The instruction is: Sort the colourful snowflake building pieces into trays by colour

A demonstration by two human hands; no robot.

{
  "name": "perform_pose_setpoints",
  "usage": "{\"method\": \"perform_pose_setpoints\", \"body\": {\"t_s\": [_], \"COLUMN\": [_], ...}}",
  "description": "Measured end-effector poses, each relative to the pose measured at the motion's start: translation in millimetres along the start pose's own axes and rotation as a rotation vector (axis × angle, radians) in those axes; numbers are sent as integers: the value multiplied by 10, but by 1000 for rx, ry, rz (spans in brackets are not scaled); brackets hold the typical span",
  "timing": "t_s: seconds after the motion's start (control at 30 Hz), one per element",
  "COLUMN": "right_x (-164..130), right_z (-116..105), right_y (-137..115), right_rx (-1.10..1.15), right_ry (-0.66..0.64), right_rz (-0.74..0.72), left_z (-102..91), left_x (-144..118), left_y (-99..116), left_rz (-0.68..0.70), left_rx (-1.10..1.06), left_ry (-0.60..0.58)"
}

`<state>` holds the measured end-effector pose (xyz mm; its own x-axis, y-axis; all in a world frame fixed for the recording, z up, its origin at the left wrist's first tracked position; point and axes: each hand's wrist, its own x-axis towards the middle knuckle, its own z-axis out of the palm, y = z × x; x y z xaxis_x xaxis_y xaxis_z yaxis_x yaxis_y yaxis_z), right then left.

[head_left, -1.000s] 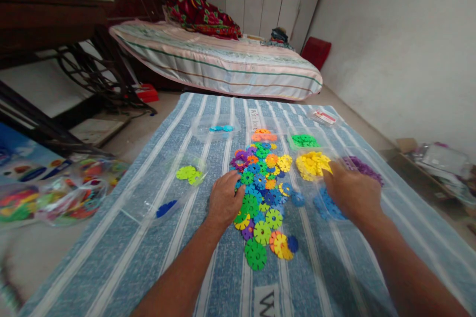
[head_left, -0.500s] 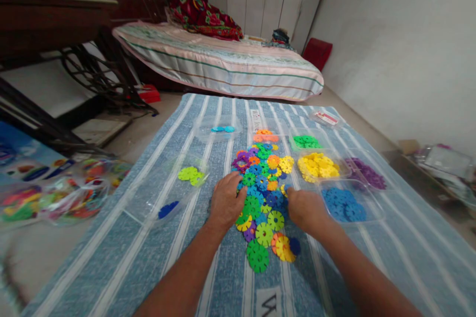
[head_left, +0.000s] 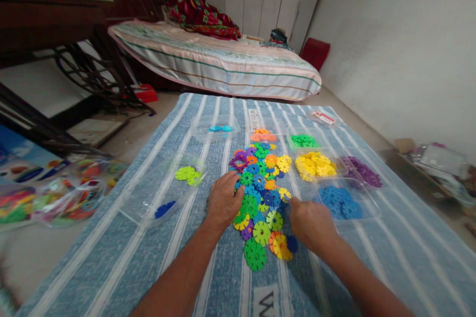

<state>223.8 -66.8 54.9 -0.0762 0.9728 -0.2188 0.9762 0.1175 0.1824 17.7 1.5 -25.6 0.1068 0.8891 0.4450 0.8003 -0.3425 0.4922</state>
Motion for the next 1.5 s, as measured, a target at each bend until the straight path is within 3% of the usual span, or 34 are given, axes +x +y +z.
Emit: {"method": "perform_pose_setpoints", "body": {"t_s": [0.13,0.23,0.33,0.43,0.6,0.7,0.87,1.27,1.4,1.5], "right_x": [-138,-213,-260,-278,-142,27,162,-31,-32,48], "right_z": [-134,-278,-340,-257,-18,62,110,170,-8,-221], "right_y": [216,471,614,506,59,-81,-91,-17,170,393], "right_rx": [-5,-84,-137,-73,45,39,36,44,-10,-71], "right_ry": [128,236,243,195,40,-3,-9,194,321,425], "right_rz": [97,303,463,339,77,57,51,32,93,282], "left_z": [-1,-5,-6,-5,4,7,-7,-13,-11,-17], "left_x": [1,3,5,6,-1,-2,3,0,2,4], "left_y": [3,11,15,15,2,-7,1,8,4,12], "left_rz": [1,2,1,-1,5,4,0,3,12,12], "left_rx": [0,1,-8,-10,0,6,19,26,30,32], "left_ry": [-6,-12,-5,-3,-5,-12,-22,-22,-22,-22]}}
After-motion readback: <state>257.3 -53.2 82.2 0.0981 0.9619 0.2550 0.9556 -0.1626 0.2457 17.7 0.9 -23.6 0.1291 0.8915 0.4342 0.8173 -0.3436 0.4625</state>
